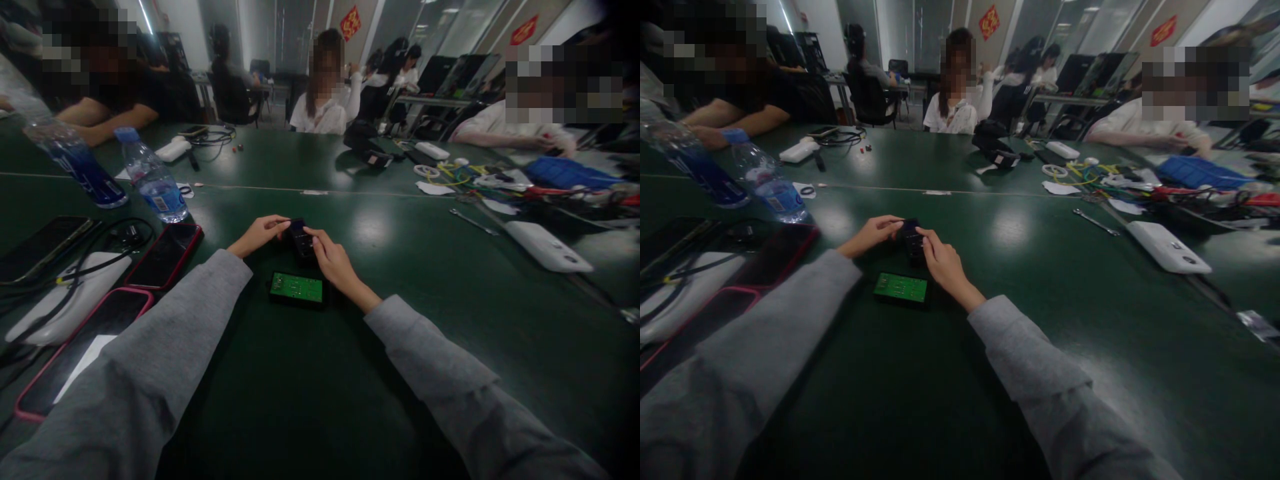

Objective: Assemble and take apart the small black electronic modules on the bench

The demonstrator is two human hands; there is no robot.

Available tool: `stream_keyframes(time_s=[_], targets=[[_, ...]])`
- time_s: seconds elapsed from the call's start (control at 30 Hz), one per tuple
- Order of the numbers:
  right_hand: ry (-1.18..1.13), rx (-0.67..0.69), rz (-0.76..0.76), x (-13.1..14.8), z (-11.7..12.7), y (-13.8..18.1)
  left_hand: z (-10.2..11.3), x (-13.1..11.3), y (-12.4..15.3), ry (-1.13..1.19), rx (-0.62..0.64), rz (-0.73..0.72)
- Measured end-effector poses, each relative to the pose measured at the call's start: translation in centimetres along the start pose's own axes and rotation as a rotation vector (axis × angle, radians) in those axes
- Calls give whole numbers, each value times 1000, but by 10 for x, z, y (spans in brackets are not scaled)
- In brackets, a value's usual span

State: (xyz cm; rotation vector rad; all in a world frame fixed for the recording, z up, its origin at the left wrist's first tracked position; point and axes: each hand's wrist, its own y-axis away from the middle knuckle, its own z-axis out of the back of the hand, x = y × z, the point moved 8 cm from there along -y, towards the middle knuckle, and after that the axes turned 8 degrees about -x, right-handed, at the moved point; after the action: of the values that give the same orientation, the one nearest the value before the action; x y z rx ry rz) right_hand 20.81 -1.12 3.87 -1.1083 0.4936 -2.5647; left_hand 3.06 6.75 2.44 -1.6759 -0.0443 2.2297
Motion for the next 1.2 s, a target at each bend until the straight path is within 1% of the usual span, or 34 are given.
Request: stream_keyframes(time_s=[0.47,0.73,1.0,1.2], targets=[[5,5,-13,2,2,1,1,3,-1,-3,-3,-8],[-11,14,-2,4,2,1,1,0,0,0,5,-20],[-26,71,40,6,-4,2,0,-2,0,-1,8,0],[-91,150,65,9,-10,4,2,-2,0,31,-24,29]])
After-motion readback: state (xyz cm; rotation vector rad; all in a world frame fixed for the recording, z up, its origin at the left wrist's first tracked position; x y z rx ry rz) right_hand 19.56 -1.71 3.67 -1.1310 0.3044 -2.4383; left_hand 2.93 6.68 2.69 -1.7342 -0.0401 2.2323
